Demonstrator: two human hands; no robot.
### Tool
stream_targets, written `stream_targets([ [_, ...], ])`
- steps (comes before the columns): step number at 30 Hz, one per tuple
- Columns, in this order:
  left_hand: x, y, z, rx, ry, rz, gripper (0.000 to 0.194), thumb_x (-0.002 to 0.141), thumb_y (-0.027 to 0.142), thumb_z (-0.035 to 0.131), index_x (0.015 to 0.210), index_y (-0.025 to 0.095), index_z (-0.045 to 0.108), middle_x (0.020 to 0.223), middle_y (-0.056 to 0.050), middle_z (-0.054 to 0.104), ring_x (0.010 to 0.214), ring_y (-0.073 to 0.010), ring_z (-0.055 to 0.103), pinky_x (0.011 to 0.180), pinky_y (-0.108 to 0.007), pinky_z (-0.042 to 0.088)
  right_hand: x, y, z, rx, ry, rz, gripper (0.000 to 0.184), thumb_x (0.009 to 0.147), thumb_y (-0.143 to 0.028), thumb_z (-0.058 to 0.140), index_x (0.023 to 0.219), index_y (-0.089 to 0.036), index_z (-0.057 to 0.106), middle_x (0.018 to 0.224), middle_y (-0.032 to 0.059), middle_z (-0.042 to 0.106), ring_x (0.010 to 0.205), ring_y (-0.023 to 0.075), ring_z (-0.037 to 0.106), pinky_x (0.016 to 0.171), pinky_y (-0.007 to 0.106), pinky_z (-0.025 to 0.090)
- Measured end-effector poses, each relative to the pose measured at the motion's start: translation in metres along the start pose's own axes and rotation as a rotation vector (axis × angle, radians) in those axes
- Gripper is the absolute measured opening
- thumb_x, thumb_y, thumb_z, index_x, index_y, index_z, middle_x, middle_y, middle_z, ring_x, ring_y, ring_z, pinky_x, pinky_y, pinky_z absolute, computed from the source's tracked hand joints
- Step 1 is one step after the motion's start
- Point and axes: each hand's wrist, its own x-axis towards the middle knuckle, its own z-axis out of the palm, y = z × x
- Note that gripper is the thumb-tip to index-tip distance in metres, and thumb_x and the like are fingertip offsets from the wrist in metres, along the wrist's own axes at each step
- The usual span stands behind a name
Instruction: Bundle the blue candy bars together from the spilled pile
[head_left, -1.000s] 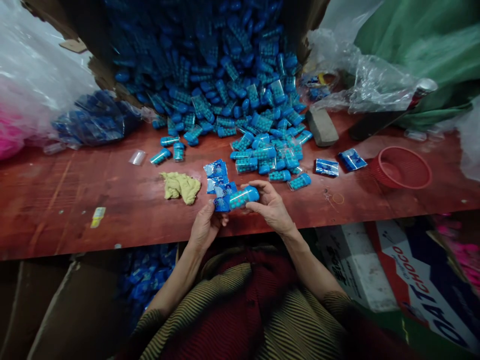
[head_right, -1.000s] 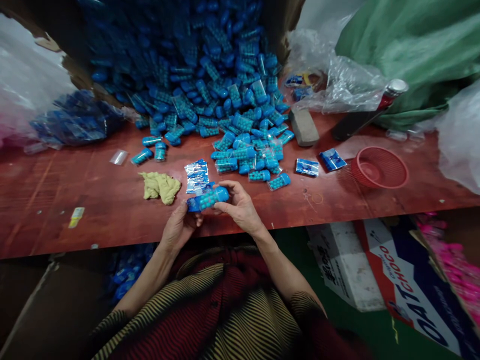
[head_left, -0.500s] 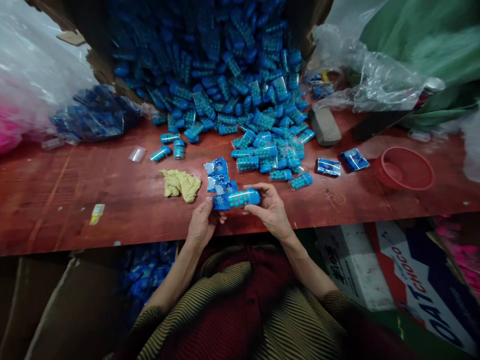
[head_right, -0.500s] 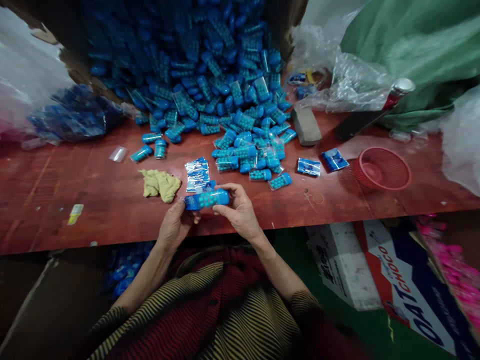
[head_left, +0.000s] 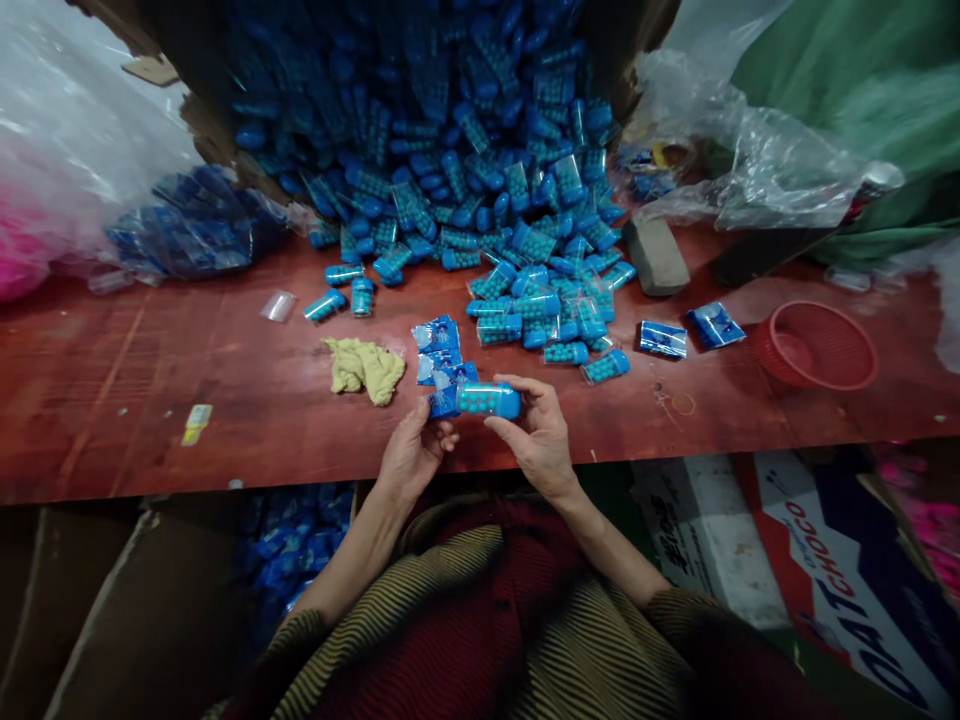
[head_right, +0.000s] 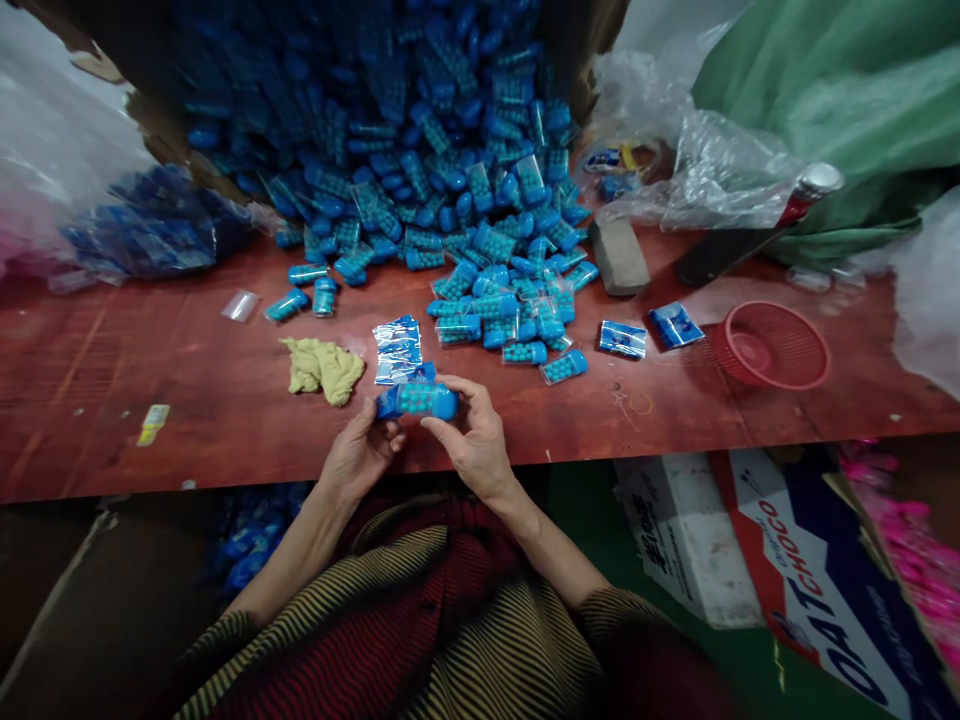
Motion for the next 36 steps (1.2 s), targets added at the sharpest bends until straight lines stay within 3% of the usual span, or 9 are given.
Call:
stream_targets([
  [9,0.004,0.011,-0.005,0.111,-0.075,0.083,0.027,0.072,0.039,0.07,0.073,0.013,0.061,0.051,-0.001,0.06,0.045,-0.0131,0.057,0.041,-0.021,0.044,0.004,-0.003,-0.01,-0.009,-0.099,0.134,0.039,0.073,-0.021,0.072,0.107,-0.025,0.054,0.109,0.0022,0.063,0.099,0.0166,0.061,0.085,0.03,0.053],
  [15,0.005,0.017,-0.001,0.049,0.01,-0.009,0.021,0.081,0.034,0.061,0.073,0.015,0.058,0.048,-0.001,0.058,0.045,-0.0137,0.058,0.039,-0.02,0.042,0.009,-0.007,-0.008,0.081,0.082,0.108,0.039,0.072,-0.021,0.071,0.104,-0.025,0.051,0.109,0.002,0.061,0.085,0.0145,0.062,0.066,0.027,0.058],
  [19,0.006,0.01,0.002,-0.01,0.03,-0.07,0.018,0.086,0.03,0.055,0.076,0.015,0.058,0.047,-0.001,0.057,0.042,-0.0127,0.056,0.039,-0.019,0.042,0.006,-0.001,-0.004,0.015,0.123,-0.039,0.042,0.074,-0.017,0.07,0.109,-0.026,0.05,0.115,0.0027,0.059,0.099,0.0165,0.062,0.083,0.033,0.056],
  [23,0.004,0.005,0.005,-0.041,0.018,-0.098,0.017,0.087,0.028,0.053,0.078,0.014,0.059,0.048,-0.001,0.057,0.043,-0.012,0.056,0.04,-0.019,0.044,-0.003,0.013,-0.001,-0.137,0.061,-0.17,0.046,0.076,-0.015,0.068,0.116,-0.027,0.049,0.121,0.0047,0.058,0.115,0.0201,0.056,0.1,0.041,0.047],
  [28,0.003,0.003,0.005,-0.049,0.021,-0.098,0.021,0.086,0.029,0.056,0.072,0.013,0.058,0.047,-0.002,0.057,0.042,-0.0115,0.056,0.041,-0.019,0.046,-0.015,0.022,-0.003,-0.194,0.01,-0.163,0.046,0.077,-0.015,0.067,0.117,-0.028,0.047,0.126,0.0056,0.056,0.117,0.0207,0.055,0.101,0.043,0.045],
  [36,0.005,0.007,-0.001,0.048,-0.087,0.022,0.025,0.075,0.036,0.068,0.073,0.012,0.06,0.056,-0.005,0.064,0.048,-0.0143,0.06,0.039,-0.02,0.047,-0.016,0.021,-0.005,-0.136,0.0,-0.127,0.046,0.078,-0.017,0.067,0.118,-0.027,0.047,0.124,0.0069,0.057,0.117,0.0201,0.055,0.099,0.041,0.047],
])
